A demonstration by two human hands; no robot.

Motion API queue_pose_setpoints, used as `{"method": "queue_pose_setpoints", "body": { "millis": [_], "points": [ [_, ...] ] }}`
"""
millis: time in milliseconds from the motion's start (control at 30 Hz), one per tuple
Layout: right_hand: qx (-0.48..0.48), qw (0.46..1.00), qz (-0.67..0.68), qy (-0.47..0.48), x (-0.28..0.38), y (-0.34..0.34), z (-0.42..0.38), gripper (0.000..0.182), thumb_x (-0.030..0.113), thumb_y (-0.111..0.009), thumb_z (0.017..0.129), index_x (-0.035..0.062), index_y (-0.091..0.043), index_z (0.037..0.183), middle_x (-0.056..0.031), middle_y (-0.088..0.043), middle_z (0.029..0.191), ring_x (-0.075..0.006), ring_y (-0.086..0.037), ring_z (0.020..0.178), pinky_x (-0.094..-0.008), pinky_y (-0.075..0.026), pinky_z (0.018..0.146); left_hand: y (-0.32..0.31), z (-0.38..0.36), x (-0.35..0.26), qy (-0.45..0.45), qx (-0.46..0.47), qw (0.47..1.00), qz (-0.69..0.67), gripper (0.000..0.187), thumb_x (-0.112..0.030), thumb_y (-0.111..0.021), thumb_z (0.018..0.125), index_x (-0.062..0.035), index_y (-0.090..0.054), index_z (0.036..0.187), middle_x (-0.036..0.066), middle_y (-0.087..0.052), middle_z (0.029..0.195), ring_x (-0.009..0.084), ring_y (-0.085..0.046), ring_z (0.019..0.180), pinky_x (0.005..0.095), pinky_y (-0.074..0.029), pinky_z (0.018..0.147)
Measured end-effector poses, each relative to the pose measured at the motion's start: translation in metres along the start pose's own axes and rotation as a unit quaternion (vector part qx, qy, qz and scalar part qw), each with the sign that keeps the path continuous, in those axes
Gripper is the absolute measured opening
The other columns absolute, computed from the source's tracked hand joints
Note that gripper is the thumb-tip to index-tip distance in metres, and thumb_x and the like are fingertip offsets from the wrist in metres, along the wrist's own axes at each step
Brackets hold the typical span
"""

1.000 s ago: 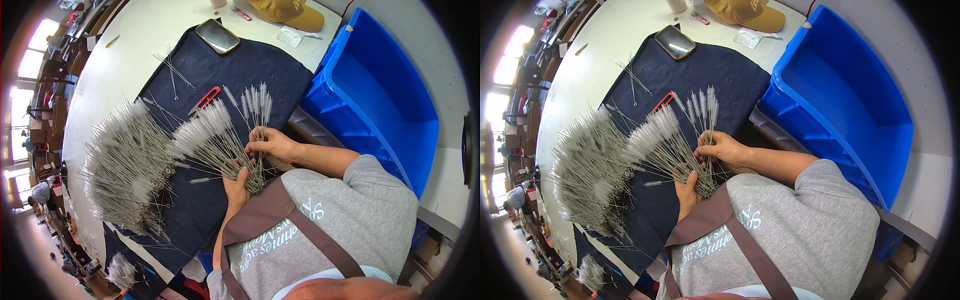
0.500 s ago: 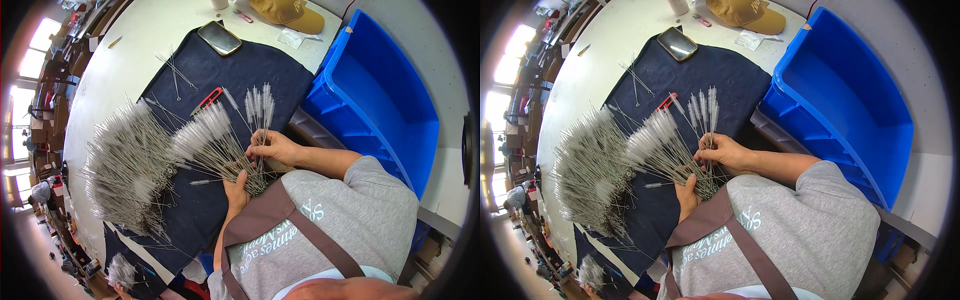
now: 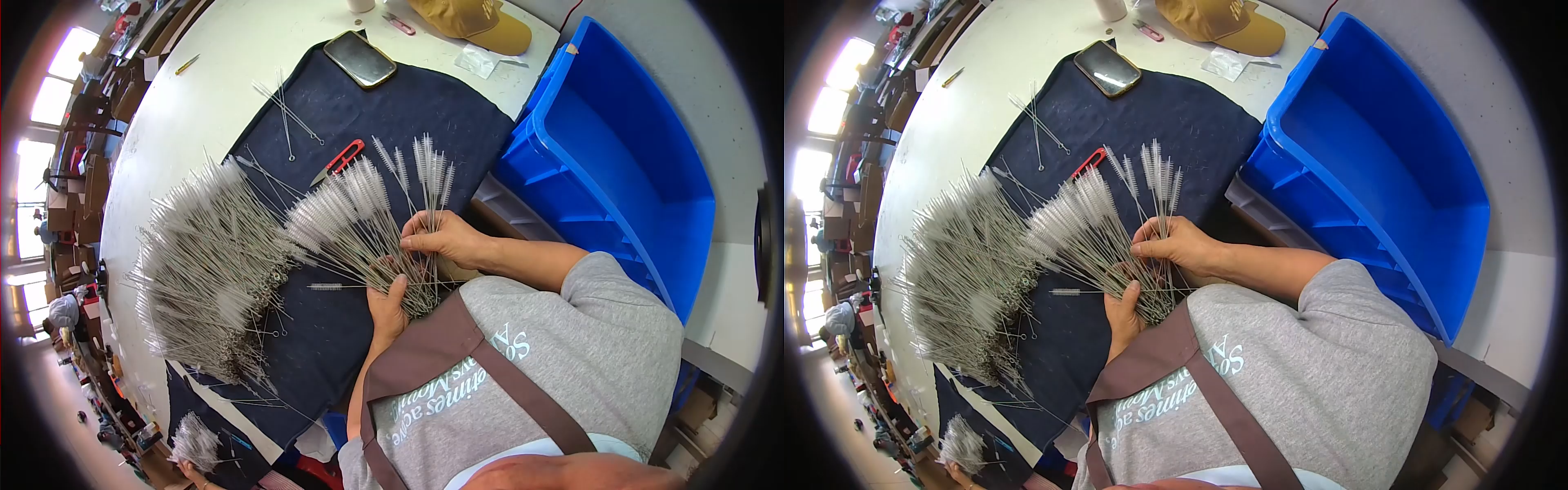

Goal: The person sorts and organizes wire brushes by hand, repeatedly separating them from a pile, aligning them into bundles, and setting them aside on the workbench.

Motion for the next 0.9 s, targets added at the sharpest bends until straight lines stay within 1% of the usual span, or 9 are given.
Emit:
{"method": "queue_pose_setpoints", "body": {
  "millis": [33, 133, 233, 333, 433, 533, 633, 733, 900],
  "points": [
    [-0.003, 1.000, 0.003, 0.006, -0.002, 0.001, 0.000, 0.017, 0.013, -0.067, 0.077, 0.0029, -0.058, 0.088, 0.0002, -0.057, 0.073, -0.0053, -0.050, 0.066, -0.0189, -0.041, 0.060, 0.000, 0.000, 0.001, -0.001, -0.005, 1.000, -0.001, 0.041, 0.004, -0.053, 0.080, -0.0004, -0.038, 0.118, 0.011, -0.051, 0.108, 0.0185, -0.054, 0.094, 0.0322, -0.046, 0.085],
    [-0.002, 1.000, 0.003, 0.011, -0.004, 0.002, 0.002, 0.017, 0.013, -0.067, 0.078, 0.0036, -0.058, 0.088, 0.0003, -0.057, 0.073, -0.0051, -0.050, 0.065, -0.0180, -0.040, 0.059, -0.007, -0.001, -0.003, -0.003, -0.001, 1.000, -0.019, 0.042, 0.004, -0.052, 0.081, -0.0003, -0.037, 0.119, 0.011, -0.050, 0.109, 0.0183, -0.053, 0.095, 0.0317, -0.046, 0.085],
    [0.011, 1.000, 0.017, 0.007, 0.001, -0.002, -0.002, 0.015, 0.013, -0.066, 0.078, 0.0040, -0.058, 0.087, 0.0017, -0.055, 0.071, -0.0046, -0.049, 0.065, -0.0178, -0.040, 0.059, -0.006, -0.001, -0.002, -0.010, -0.003, 1.000, -0.019, 0.043, 0.003, -0.053, 0.080, 0.0001, -0.036, 0.120, 0.011, -0.050, 0.109, 0.0185, -0.053, 0.095, 0.0322, -0.046, 0.086],
    [0.025, 0.999, 0.005, 0.024, 0.007, -0.005, -0.007, 0.015, 0.013, -0.066, 0.079, 0.0039, -0.058, 0.087, 0.0034, -0.052, 0.068, -0.0040, -0.049, 0.065, -0.0176, -0.041, 0.060, -0.006, -0.001, -0.003, -0.012, 0.011, 1.000, -0.018, 0.043, 0.002, -0.054, 0.080, 0.0010, -0.036, 0.119, 0.012, -0.050, 0.109, 0.0188, -0.054, 0.095, 0.0329, -0.046, 0.086],
    [0.041, 0.999, 0.004, 0.021, 0.005, -0.002, -0.008, 0.014, 0.010, -0.064, 0.079, 0.0026, -0.056, 0.087, -0.0006, -0.055, 0.074, -0.0068, -0.053, 0.068, -0.0223, -0.047, 0.061, -0.013, -0.003, -0.007, -0.020, 0.013, 1.000, -0.009, 0.043, 0.000, -0.055, 0.079, 0.0015, -0.036, 0.117, 0.013, -0.050, 0.108, 0.0193, -0.055, 0.093, 0.0330, -0.047, 0.084],
    [0.046, 0.998, 0.023, 0.025, 0.003, -0.004, -0.011, 0.013, 0.011, -0.064, 0.080, 0.0027, -0.056, 0.087, 0.0010, -0.054, 0.071, -0.0060, -0.052, 0.067, -0.0216, -0.047, 0.061, -0.014, -0.006, -0.006, -0.028, 0.004, 1.000, -0.010, 0.041, 0.000, -0.057, 0.078, 0.0014, -0.038, 0.114, 0.013, -0.051, 0.106, 0.0194, -0.055, 0.092, 0.0328, -0.048, 0.082],
    [0.047, 0.998, -0.015, 0.038, 0.005, -0.004, -0.014, 0.013, 0.008, -0.063, 0.081, 0.0016, -0.056, 0.089, 0.0024, -0.052, 0.069, -0.0049, -0.051, 0.066, -0.0204, -0.046, 0.061, -0.011, -0.005, -0.004, -0.044, 0.004, 0.999, -0.003, 0.039, -0.001, -0.058, 0.077, 0.0010, -0.040, 0.112, 0.012, -0.053, 0.102, 0.0195, -0.056, 0.091, 0.0327, -0.049, 0.081],
    [0.060, 0.997, -0.005, 0.038, 0.004, -0.003, -0.016, 0.014, 0.011, -0.064, 0.080, 0.0022, -0.057, 0.089, 0.0008, -0.055, 0.071, -0.0057, -0.053, 0.065, -0.0202, -0.047, 0.061, -0.011, -0.005, -0.004, -0.040, 0.007, 0.999, 0.006, 0.040, -0.001, -0.059, 0.076, 0.0008, -0.041, 0.111, 0.011, -0.054, 0.100, 0.0189, -0.056, 0.090, 0.0320, -0.049, 0.081],
    [0.069, 0.997, 0.007, 0.032, 0.001, -0.001, -0.017, 0.015, 0.011, -0.063, 0.081, 0.0017, -0.056, 0.090, 0.0005, -0.056, 0.072, -0.0055, -0.054, 0.065, -0.0198, -0.047, 0.062, -0.012, -0.008, -0.005, -0.023, 0.002, 1.000, 0.002, 0.041, 0.000, -0.059, 0.075, 0.0005, -0.041, 0.112, 0.012, -0.054, 0.100, 0.0187, -0.057, 0.089, 0.0316, -0.048, 0.082]
  ]
}}
Point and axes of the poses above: each hand's wrist, its own z-axis towards the middle knuckle, its own y-axis out of the back of the hand, x = y × z, the point moved 1 cm from there along z, towards the middle knuckle
